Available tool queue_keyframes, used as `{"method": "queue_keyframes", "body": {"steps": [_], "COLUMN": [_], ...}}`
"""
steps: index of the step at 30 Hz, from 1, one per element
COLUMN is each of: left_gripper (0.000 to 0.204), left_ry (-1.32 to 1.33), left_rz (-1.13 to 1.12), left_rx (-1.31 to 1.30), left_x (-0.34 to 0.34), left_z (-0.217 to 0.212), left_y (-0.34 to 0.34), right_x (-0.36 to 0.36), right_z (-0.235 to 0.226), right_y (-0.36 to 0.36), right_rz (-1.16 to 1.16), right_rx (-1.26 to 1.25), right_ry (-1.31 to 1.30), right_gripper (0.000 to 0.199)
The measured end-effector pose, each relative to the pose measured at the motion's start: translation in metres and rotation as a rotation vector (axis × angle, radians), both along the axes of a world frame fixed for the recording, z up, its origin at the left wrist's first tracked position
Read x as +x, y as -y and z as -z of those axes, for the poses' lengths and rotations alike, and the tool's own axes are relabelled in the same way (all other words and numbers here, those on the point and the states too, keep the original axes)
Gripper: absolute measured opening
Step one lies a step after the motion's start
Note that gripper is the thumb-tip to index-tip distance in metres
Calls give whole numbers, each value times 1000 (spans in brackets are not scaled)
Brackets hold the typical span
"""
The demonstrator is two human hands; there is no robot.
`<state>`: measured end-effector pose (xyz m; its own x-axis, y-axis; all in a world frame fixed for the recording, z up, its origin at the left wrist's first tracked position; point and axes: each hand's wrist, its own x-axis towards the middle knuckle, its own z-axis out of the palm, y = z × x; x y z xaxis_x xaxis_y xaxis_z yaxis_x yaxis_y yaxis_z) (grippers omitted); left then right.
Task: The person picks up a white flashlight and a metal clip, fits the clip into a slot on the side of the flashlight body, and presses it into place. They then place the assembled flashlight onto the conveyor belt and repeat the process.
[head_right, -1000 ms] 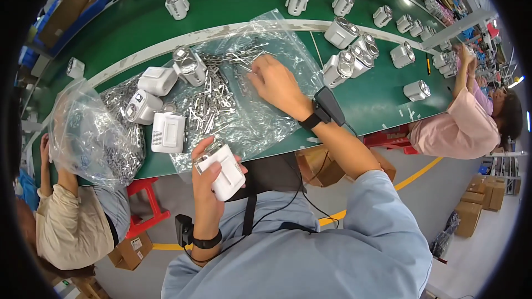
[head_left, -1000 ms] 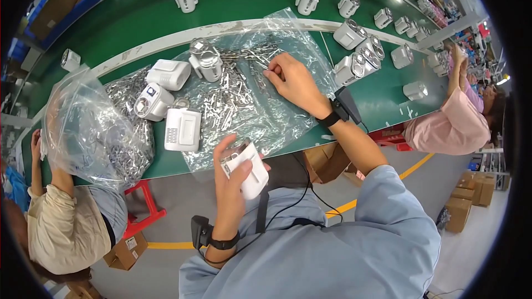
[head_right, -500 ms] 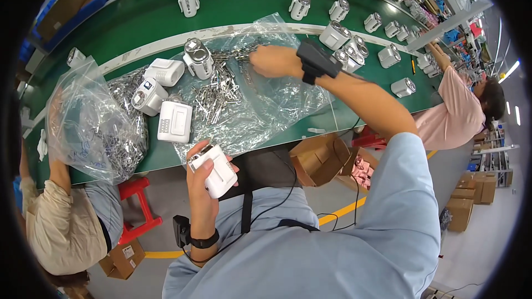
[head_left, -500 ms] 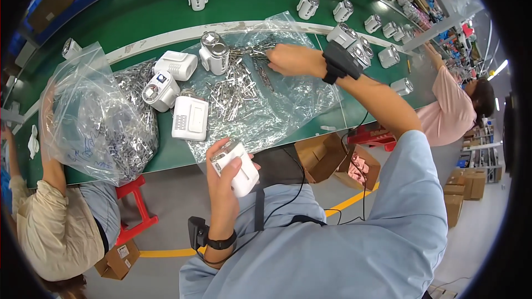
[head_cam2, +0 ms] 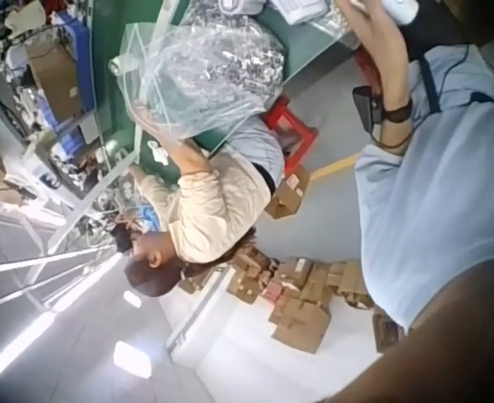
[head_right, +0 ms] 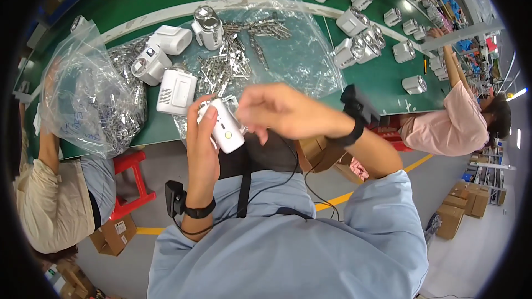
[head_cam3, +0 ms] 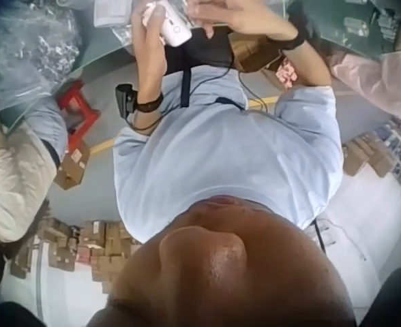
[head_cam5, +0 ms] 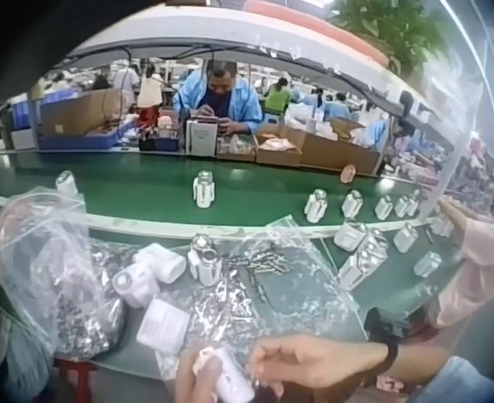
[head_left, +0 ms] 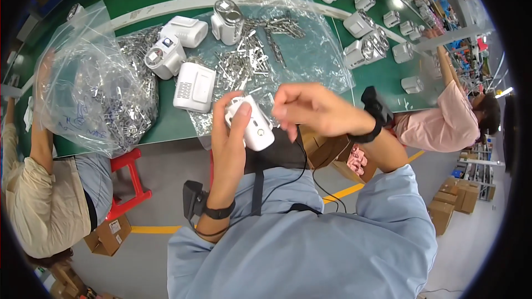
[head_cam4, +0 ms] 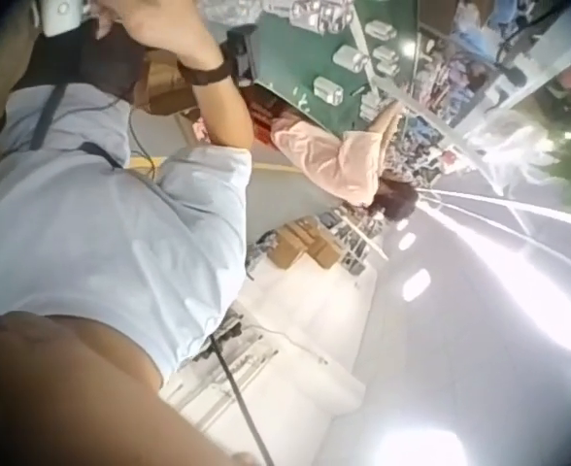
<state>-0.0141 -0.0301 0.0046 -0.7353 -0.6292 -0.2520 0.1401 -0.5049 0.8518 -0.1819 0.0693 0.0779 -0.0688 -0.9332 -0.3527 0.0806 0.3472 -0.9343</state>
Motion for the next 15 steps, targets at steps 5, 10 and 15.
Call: {"method": "queue_keyframes", "body": {"steps": [5, 10, 15], "left_gripper": [33, 32, 34], "left_ry": [74, 98, 201], "left_rz": [-42, -32, -31], "left_rx": [-164, -216, -339], "left_x": [-9, -12, -16], "left_z": [-3, -1, 6], "left_y": [-13, -23, -29], "right_x": [25, 23, 35], "right_z": [7, 17, 37], "right_y": [-13, -22, -30], "right_rz": [63, 123, 254], "right_rx": [-90, -67, -199], "right_ry": [-124, -150, -497], "right_gripper": [11, 13, 18]}}
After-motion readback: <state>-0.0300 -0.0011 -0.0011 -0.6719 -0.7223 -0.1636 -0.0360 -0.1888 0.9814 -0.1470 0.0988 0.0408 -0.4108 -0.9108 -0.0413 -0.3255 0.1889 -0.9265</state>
